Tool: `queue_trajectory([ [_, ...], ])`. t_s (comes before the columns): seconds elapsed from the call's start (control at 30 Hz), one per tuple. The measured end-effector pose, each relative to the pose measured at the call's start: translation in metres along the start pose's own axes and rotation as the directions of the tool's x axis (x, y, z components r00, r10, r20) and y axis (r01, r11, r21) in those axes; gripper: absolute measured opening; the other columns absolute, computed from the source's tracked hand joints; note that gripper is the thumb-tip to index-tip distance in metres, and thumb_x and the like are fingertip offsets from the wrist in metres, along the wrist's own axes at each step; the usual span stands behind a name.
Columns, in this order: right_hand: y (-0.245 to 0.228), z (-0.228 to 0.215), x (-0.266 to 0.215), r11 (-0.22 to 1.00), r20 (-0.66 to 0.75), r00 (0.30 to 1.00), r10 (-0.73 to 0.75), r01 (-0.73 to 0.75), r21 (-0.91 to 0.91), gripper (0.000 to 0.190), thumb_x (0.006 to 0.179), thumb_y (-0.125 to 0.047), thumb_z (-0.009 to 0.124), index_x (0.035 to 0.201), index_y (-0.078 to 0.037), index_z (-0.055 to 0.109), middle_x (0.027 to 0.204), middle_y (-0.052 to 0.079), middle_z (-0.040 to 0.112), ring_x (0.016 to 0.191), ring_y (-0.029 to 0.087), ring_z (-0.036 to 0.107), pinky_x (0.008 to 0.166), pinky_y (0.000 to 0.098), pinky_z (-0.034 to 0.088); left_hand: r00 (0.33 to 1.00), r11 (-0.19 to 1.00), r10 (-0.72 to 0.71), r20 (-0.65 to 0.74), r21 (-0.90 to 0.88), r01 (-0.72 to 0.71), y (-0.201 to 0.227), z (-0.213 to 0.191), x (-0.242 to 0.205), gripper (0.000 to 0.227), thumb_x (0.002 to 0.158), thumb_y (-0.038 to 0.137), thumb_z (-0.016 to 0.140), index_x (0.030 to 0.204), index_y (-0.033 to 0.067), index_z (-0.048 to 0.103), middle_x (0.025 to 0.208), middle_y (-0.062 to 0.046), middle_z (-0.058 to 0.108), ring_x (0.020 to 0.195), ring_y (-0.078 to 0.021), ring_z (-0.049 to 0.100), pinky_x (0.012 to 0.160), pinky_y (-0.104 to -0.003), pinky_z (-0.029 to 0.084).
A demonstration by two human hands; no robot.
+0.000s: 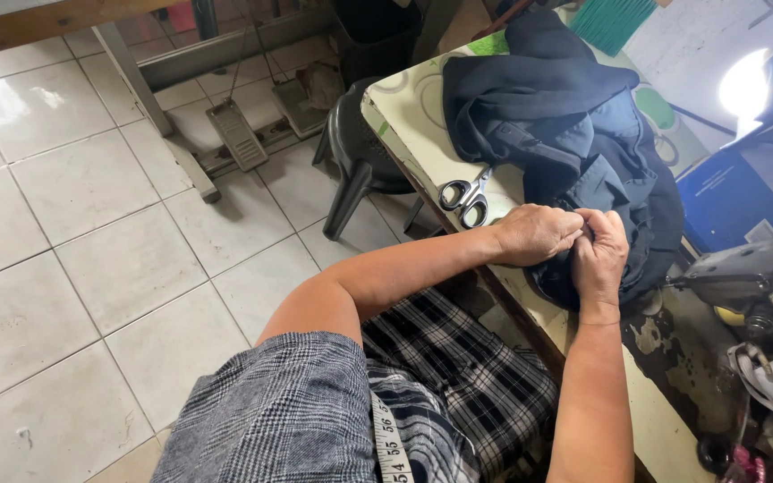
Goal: Trimming excess threads and fabric from a dark garment using scissors at a sewing station.
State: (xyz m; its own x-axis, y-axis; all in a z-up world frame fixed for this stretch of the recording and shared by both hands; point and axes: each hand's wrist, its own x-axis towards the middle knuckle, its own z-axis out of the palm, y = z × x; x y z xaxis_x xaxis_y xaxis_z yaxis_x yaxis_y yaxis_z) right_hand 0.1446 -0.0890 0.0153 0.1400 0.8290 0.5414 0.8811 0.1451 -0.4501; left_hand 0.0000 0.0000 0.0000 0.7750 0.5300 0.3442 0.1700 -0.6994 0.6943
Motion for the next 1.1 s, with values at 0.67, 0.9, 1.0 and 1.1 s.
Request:
queue_trajectory([
  [0.67,-0.033,-0.017,0.005,0.955,-0.098,0.959,-0.266,0.248,-0.162,0.014,0.109,-0.008,0.066,0.122,-0.002,0.066,0.103,0.015,0.058,0.094,0.040,0.061,0.087,0.0468,0.049,0.962,0.933,-0.129,-0.242,-0.359,0.035,0.001,-0.012,-0.013,0.022,0.088,0.021,0.059,0.109,0.0213,0.054,0.100,-0.012,0.075,0.104,-0.0369,0.073,0.090,-0.052,0.060],
  [0.9,-0.016,-0.015,0.003,0.978,-0.093,0.976,-0.199,0.191,-0.087,0.020,0.109,-0.014,0.071,0.123,-0.001,0.067,0.106,0.016,0.061,0.100,0.041,0.063,0.089,0.0475,0.049,0.961,0.923,-0.122,-0.250,-0.384,0.018,0.001,-0.012,-0.013,0.040,0.094,0.005,0.047,0.130,0.0191,0.056,0.128,-0.016,0.071,0.126,-0.0367,0.066,0.109,-0.051,0.055],
  [1.0,-0.015,-0.015,0.002,0.977,-0.125,0.972,-0.199,0.187,-0.101,0.015,0.111,-0.015,0.071,0.121,-0.004,0.068,0.107,0.013,0.061,0.102,0.038,0.064,0.091,0.0462,0.050,0.956,0.930,-0.089,-0.279,-0.366,-0.020,-0.002,-0.007,-0.010,0.044,0.091,0.000,0.048,0.130,0.0194,0.056,0.126,-0.015,0.073,0.126,-0.0357,0.067,0.108,-0.048,0.056],
  [1.1,-0.013,-0.014,0.002,0.975,-0.132,0.971,-0.200,0.183,-0.128,0.014,0.109,-0.010,0.071,0.121,-0.003,0.069,0.107,0.013,0.062,0.101,0.038,0.065,0.090,0.0462,0.050,0.965,0.926,-0.065,-0.255,-0.377,-0.038,-0.001,-0.008,-0.011,0.045,0.090,-0.001,0.048,0.131,0.0184,0.055,0.128,-0.015,0.071,0.128,-0.0364,0.065,0.110,-0.049,0.055],
])
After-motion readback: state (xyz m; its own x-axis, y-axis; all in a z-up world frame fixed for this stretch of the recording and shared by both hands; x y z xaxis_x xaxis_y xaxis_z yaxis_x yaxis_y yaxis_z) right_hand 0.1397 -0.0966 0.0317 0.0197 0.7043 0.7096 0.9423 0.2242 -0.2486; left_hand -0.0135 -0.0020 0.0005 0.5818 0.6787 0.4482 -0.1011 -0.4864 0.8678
